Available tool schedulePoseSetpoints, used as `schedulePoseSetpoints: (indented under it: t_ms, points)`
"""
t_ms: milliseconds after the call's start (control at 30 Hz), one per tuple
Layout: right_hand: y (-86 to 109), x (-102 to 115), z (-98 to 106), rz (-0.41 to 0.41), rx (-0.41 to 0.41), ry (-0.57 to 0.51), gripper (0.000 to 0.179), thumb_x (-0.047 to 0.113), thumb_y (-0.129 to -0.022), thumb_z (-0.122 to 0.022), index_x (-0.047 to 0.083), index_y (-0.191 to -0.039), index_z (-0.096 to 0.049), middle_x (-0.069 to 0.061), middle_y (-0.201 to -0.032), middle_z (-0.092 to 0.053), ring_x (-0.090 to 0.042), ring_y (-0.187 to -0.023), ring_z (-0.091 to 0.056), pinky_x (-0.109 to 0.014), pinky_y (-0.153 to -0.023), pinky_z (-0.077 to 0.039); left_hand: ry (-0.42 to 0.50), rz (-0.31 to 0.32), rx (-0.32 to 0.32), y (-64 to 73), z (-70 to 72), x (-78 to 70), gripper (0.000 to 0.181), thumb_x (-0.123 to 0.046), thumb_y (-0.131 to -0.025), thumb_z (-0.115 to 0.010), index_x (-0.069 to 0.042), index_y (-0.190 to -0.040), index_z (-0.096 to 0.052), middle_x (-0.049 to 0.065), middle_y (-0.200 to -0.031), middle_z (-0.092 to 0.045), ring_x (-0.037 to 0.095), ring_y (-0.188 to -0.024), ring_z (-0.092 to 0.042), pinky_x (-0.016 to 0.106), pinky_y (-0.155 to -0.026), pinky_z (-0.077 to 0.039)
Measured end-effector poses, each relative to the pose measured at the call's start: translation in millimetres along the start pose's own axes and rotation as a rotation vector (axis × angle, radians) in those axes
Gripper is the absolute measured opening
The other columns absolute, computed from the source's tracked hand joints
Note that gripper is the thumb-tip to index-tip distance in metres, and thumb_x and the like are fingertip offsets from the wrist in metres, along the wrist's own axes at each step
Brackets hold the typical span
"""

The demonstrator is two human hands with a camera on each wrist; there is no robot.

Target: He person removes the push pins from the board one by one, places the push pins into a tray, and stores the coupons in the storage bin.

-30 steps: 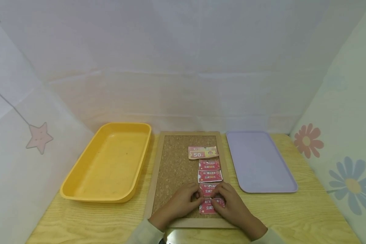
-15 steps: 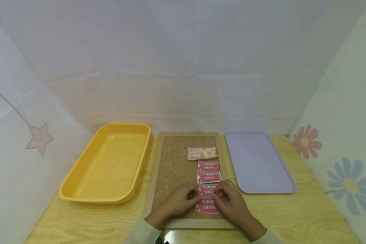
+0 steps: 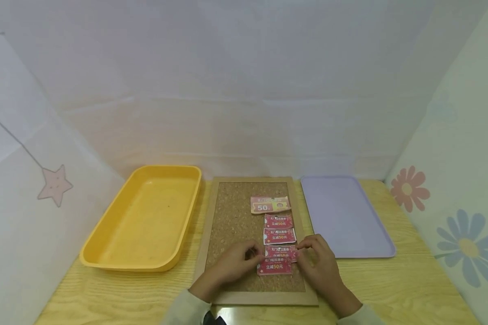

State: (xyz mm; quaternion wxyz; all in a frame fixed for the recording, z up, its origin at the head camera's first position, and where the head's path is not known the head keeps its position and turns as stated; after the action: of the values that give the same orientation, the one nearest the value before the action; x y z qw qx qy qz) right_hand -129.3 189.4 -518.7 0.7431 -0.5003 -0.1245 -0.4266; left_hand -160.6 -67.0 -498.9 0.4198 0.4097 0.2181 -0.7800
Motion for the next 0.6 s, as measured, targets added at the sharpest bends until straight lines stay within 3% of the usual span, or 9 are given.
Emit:
schedulePoseSetpoints:
  t_ms: [233, 433, 600]
  points:
    - [-3.2, -3.7, 11.4, -0.118, -0.022, 0.025, 0.019, 0.003, -0.083, -0.072, 0.014, -0.096, -0.064, 0.006, -0.105, -0.056, -0.015, -0.1, -0.054, -0.025, -0.091, -0.041, 0.016, 0.076, -0.024, 1.1, 10.4, 0.9, 0.015, -0.036, -0.097, -0.06, -0.022, -0.097, -0.063, -0.011, -0.089, -0.061, 0.008, -0.083, -0.058, 0.028, -0.074, -0.049]
    - [-3.7, -7.2, 15.9, -0.209, -0.028, 0.036, 0.02, 0.006, -0.085, -0.072, 0.019, -0.096, -0.062, 0.007, -0.105, -0.055, -0.014, -0.103, -0.053, -0.025, -0.091, -0.041, -0.022, 0.081, -0.098, 3.2, 25.5, -1.2, 0.016, -0.037, -0.097, -0.06, -0.021, -0.097, -0.062, -0.01, -0.087, -0.061, 0.009, -0.081, -0.057, 0.028, -0.072, -0.049]
    - [-3.0, -8.5, 15.9, -0.22, -0.034, 0.044, 0.02, 0.006, -0.085, -0.072, 0.02, -0.096, -0.062, 0.006, -0.105, -0.055, -0.015, -0.104, -0.053, -0.029, -0.09, -0.042, -0.035, 0.08, -0.136, 6.2, 39.2, -3.8, 0.019, -0.04, -0.097, -0.058, -0.021, -0.098, -0.061, -0.01, -0.089, -0.061, 0.01, -0.081, -0.058, 0.028, -0.07, -0.049]
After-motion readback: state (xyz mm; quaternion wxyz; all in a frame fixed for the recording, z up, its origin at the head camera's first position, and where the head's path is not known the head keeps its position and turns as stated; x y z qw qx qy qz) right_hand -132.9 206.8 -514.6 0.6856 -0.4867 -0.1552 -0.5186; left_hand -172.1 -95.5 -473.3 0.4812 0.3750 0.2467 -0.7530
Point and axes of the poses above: each hand's wrist, its own y-axis away from the middle knuckle, its own z-axis out of the back of the hand, x = y × z, the point moved 2 cm from there along -y, towards the middle knuckle
